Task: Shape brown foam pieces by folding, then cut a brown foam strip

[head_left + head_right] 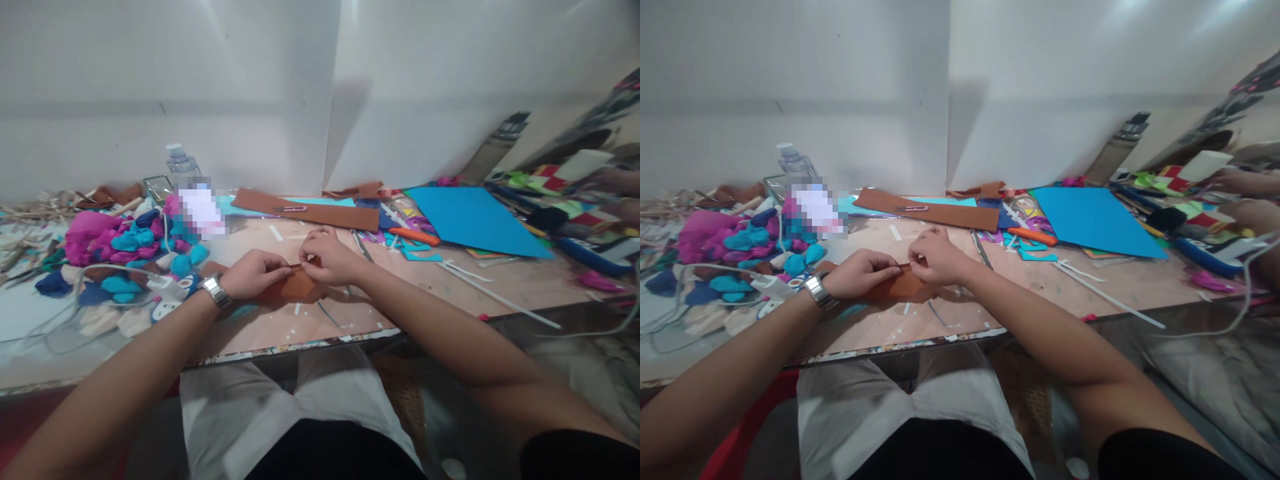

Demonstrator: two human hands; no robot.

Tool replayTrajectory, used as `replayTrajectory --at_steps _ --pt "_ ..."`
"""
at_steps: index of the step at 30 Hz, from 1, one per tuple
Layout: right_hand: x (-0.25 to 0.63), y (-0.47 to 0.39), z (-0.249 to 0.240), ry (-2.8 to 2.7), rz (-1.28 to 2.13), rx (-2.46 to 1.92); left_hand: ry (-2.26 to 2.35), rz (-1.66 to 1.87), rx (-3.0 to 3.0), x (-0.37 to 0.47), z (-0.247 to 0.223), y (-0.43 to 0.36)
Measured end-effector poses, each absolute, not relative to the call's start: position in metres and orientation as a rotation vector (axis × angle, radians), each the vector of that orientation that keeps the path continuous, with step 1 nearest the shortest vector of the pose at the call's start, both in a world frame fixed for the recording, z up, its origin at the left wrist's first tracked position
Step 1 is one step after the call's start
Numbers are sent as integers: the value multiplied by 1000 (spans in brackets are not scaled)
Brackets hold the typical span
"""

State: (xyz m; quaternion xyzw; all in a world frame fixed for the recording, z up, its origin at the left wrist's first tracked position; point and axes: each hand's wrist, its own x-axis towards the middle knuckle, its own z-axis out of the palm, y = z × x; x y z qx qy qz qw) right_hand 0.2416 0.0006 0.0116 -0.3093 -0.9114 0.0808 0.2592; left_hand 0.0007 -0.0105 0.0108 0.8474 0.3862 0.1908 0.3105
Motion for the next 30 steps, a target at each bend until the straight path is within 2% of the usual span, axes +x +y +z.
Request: replayTrajectory --at_steps 13,24,30 --pt "243 5 11 -2493 170 -952 1064 511 2255 0 15 -10" --pt "245 8 11 -2411 133 -1046 1296 617 2255 -5 10 -2" --pt "240 4 10 -2484 194 -949 1111 523 2253 -3 9 -6"
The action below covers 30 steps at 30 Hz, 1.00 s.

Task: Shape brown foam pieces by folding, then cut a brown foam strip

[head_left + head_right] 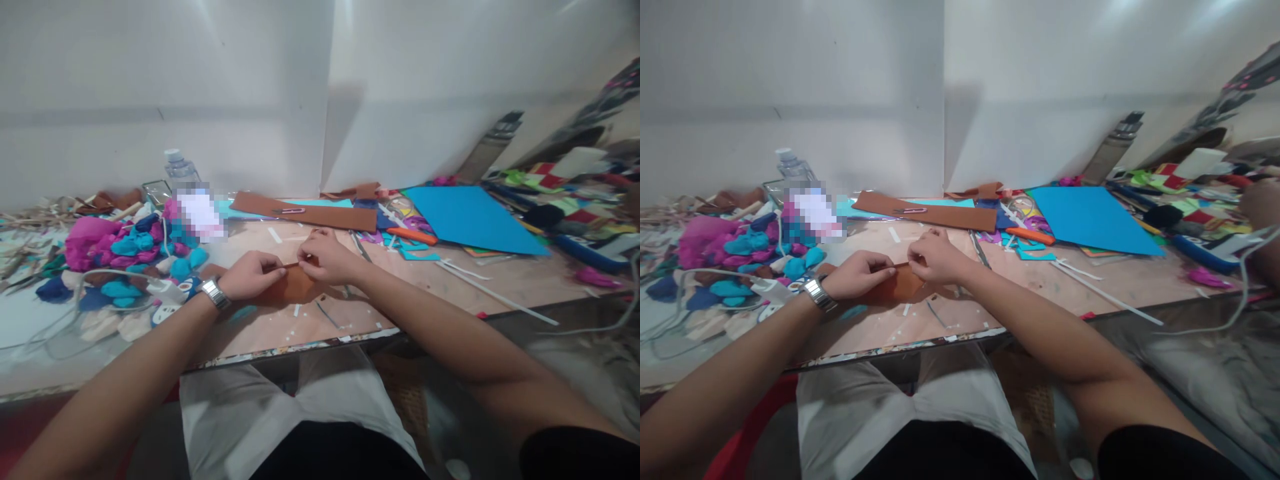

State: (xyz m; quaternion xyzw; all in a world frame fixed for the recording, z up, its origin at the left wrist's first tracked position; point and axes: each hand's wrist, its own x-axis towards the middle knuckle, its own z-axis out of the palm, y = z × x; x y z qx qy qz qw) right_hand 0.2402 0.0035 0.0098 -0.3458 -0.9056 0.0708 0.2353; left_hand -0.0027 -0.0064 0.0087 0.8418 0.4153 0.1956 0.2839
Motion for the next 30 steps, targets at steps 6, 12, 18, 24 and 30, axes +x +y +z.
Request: replayTrajectory --at_steps 6,12,18,24,30 --pt "237 1 5 -2515 267 -810 987 457 2215 4 9 -13" --pt "238 -2 6 -2504 273 -742 973 442 2125 4 6 -11" --pt "238 -2 6 -2489 266 -736 922 439 2052 3 3 -9" --pt "239 0 4 -2481 247 -698 887 417 1975 2 4 -10" --pt "239 0 4 -2485 217 -695 876 369 1877 1 7 -11"
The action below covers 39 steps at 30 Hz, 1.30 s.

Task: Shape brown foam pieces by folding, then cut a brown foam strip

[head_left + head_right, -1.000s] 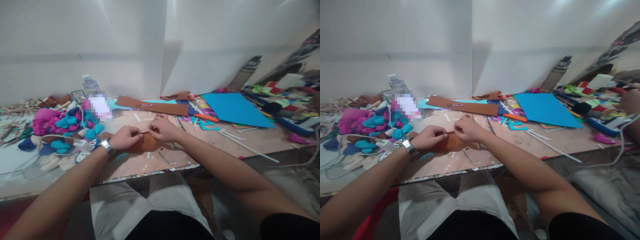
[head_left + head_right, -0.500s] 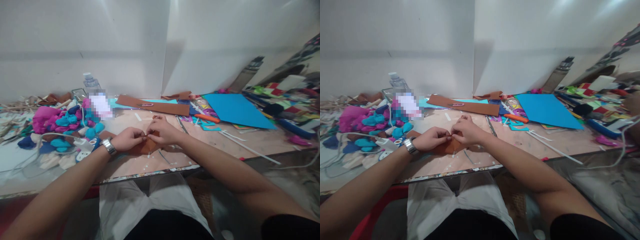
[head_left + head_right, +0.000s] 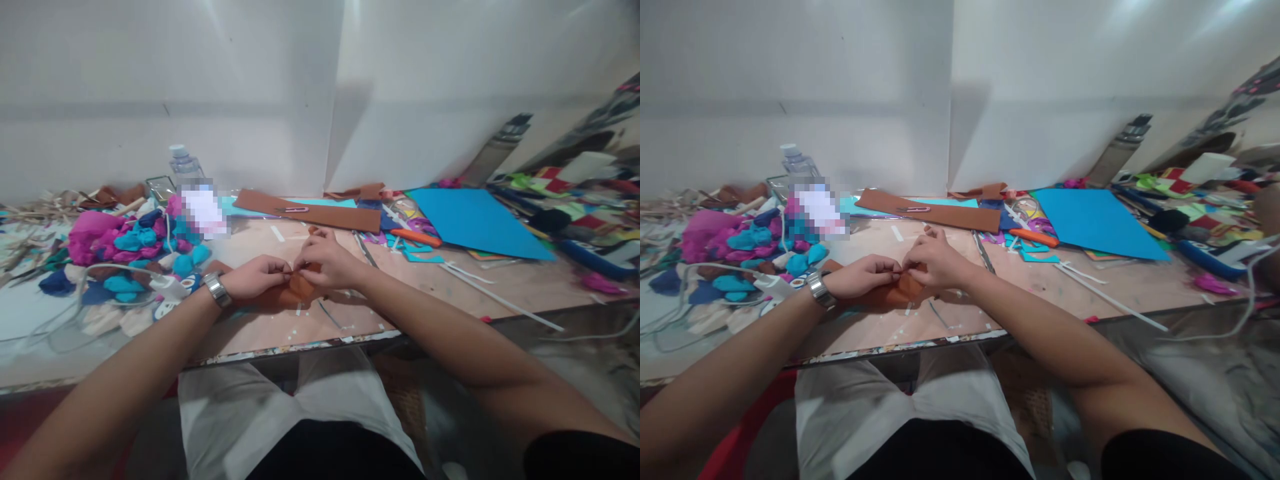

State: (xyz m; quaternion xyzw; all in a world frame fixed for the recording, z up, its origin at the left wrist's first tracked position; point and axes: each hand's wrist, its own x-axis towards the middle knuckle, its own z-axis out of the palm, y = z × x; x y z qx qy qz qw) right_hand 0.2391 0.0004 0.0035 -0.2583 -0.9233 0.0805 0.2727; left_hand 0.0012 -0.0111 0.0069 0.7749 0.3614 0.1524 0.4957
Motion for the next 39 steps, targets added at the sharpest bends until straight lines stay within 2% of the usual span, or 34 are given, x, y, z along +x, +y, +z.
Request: replayTrajectory --at_steps 18,39 --pt "239 0 1 -2414 150 -577 871 438 1808 1 7 -9" --pt "236 -4 4 -2358 29 -697 926 649 2004 4 9 -11"
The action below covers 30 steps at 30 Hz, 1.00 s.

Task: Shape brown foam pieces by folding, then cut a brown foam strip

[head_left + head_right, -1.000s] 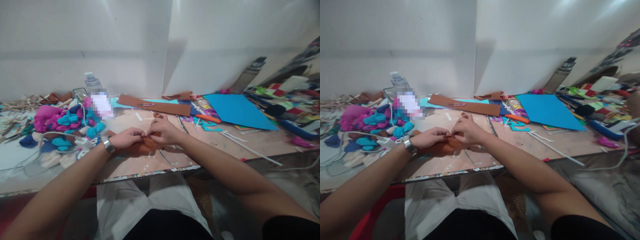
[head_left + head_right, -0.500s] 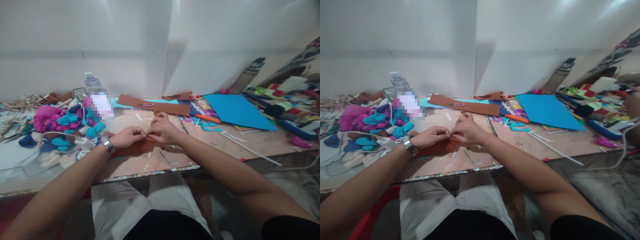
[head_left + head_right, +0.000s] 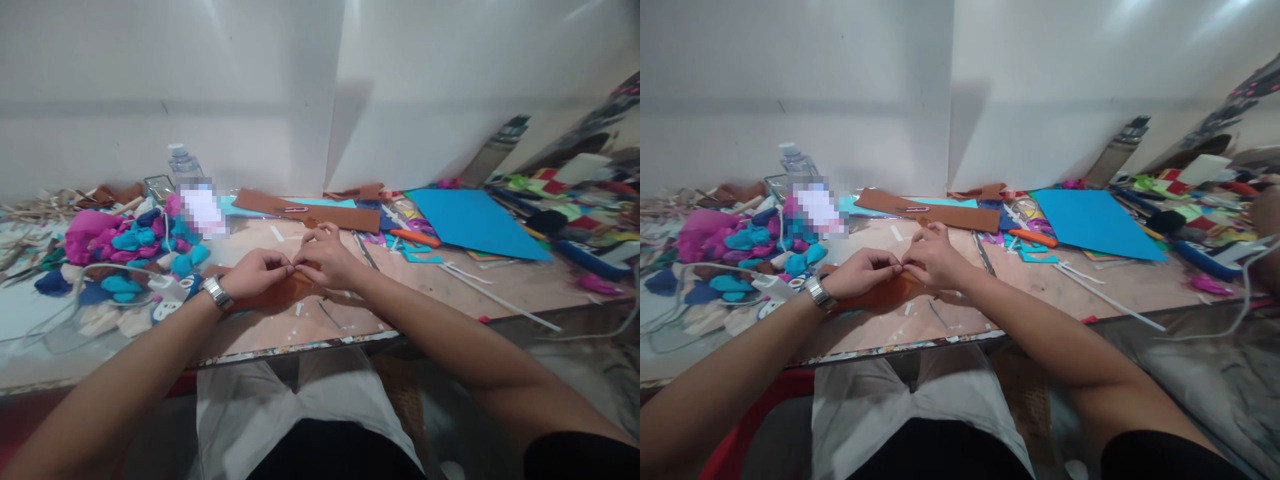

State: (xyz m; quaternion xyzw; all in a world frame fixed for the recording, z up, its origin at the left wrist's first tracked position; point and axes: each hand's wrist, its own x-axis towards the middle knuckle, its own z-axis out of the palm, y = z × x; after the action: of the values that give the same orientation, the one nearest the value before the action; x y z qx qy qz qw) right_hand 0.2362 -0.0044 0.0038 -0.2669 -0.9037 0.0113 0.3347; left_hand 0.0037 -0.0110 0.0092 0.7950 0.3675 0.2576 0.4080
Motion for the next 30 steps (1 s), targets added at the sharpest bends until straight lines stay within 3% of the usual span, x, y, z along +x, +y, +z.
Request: replayTrajectory --at_steps 30 --pt "231 -10 9 -2472 104 -798 952 777 2661 11 7 -17"
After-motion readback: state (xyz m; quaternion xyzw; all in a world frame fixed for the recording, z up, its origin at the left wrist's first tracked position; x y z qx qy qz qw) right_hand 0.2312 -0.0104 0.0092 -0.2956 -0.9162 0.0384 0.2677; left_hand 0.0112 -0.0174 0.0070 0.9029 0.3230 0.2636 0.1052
